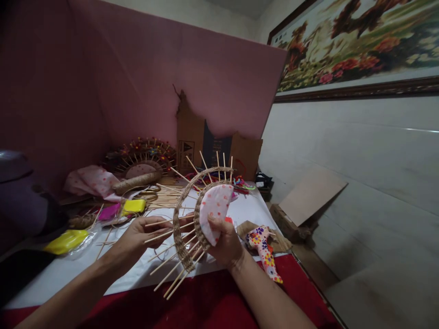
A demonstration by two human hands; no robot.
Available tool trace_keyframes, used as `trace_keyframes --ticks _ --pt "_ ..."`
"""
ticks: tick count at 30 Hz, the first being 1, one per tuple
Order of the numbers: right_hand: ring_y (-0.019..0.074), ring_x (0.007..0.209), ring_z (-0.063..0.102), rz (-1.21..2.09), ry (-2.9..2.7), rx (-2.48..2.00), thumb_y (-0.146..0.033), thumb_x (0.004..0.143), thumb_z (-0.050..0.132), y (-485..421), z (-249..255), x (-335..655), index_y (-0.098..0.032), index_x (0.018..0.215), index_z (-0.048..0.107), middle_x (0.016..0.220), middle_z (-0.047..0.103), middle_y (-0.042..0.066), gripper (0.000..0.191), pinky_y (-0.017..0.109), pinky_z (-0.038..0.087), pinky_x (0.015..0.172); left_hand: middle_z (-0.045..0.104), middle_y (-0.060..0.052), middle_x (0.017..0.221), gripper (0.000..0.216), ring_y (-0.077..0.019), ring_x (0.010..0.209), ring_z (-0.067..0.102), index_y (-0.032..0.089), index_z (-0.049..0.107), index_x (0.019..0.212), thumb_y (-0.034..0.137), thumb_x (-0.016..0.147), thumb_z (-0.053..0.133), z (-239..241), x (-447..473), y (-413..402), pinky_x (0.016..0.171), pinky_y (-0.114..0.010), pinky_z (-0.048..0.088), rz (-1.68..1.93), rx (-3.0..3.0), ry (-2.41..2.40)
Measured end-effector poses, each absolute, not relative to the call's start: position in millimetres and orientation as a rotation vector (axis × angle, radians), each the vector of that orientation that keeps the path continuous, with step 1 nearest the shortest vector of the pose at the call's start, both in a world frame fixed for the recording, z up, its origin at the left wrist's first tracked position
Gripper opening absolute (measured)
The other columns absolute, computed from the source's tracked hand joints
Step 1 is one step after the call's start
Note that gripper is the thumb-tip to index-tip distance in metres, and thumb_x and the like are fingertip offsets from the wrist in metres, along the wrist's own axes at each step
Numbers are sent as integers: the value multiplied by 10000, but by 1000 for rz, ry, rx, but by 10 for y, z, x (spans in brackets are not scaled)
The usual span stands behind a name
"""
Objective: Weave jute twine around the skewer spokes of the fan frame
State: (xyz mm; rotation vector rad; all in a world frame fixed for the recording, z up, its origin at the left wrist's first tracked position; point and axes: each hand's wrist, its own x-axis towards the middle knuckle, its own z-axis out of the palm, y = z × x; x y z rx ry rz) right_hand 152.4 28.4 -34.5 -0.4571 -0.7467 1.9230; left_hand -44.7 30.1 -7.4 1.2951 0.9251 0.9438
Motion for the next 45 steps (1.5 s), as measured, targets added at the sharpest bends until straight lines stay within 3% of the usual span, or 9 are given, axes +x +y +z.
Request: trace_keyframes --ticks 5,12,24,27,30,33,37,41,45 --pt "207 757 632 1942 -754 -453 -296 701 522 325 -422 1582 -127 834 640 736 684 73 245 337 491 713 402 57 475 249 -63 470 285 138 558 546 334 652 668 -65 -499 350 466 -218 194 937 1352 931" --pt "216 761 636 1913 -839 -537 -291 672 522 314 -352 1595 -120 802 646 736 683 88 248 343 484 734 305 70 488 274 -65 458 195 162 431 558 287 741 592 -37 -620 382 440 -218 146 841 1054 661" --pt "207 787 633 1898 -920 -535 -269 701 488 382 -324 1633 -101 824 657 754 688 93 268 333 470 761 331 71 472 163 -47 446 208 133 647 702 294 681 658 -26 -622 391 428 -201 156 956 1123 837" --pt "203 762 634 1918 -953 -561 -268 703 492 397 -321 1641 -86 853 652 768 687 105 285 321 470 741 472 38 464 175 -58 432 319 153 682 681 318 625 698 -15 -600 382 426 -205 227 1113 1290 1078" --pt "184 712 629 1901 -954 -605 -243 681 520 411 -334 1646 -75 878 645 774 686 104 288 285 470 696 650 -33 632 120 -137 574 520 183 700 669 295 628 693 -19 -598 363 546 -251 370 1287 1636 1194" --pt "166 668 619 1922 -959 -591 -221 672 518 418 -353 1642 -79 892 638 771 683 93 288 276 471 664 669 -37 654 87 -167 614 560 213 701 677 290 666 663 -47 -622 360 616 -277 386 1357 1967 1240" --pt "138 625 607 1918 -943 -613 -198 650 521 411 -350 1643 -86 832 646 713 677 68 247 241 466 632 646 -29 602 81 -164 580 540 227 696 640 307 631 692 -40 -651 380 596 -274 361 1397 2043 1309" --pt "158 641 618 1949 -999 -598 -218 634 505 395 -317 1676 -90 805 646 709 678 82 256 275 469 678 610 -20 563 139 -138 541 498 187 676 588 323 598 706 44 -671 403 539 -257 353 1280 1725 1228" --pt "199 690 630 1980 -1031 -583 -247 617 484 379 -308 1716 -71 841 638 755 681 117 324 335 469 715 438 47 410 246 -56 401 296 147 611 510 360 542 730 53 -688 434 415 -211 196 1114 1381 1104"
